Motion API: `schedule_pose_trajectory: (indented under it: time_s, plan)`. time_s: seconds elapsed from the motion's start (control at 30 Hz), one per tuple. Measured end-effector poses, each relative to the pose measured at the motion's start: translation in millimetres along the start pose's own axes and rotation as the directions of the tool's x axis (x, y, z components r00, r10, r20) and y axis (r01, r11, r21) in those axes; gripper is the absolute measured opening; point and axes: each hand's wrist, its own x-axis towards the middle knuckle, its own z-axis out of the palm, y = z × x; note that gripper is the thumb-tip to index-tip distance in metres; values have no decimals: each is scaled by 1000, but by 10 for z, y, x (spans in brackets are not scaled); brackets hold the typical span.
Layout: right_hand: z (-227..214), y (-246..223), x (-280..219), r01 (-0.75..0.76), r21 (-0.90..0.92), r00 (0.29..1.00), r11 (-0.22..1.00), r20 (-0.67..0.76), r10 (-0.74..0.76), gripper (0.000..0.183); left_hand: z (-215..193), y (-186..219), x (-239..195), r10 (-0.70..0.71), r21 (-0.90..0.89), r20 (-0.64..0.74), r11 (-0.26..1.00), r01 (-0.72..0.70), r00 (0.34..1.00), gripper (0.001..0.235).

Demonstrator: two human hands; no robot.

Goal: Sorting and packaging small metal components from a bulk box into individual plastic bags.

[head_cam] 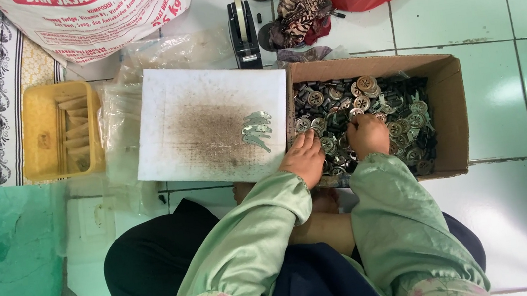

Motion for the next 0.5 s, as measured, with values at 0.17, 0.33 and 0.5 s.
schedule_pose_trajectory:
  time_s: [0.17, 0.33, 0.5]
  plan:
    - [-435, -238, -200, 0, 238, 998, 971, -58, 14, 21, -196, -215, 97, 30, -662, -64, 746, -65, 998, 31]
    - [-457, -525, -401, 321, 361, 894, 876, -420, -155, 13, -405, -507, -192, -325, -781, -324, 622, -57, 888, 30]
    - [-558, -1232, -685, 554, 374, 807, 744, -461, -369, 12, -101, -906, -754, -581, -815, -379, 578, 37, 720, 31]
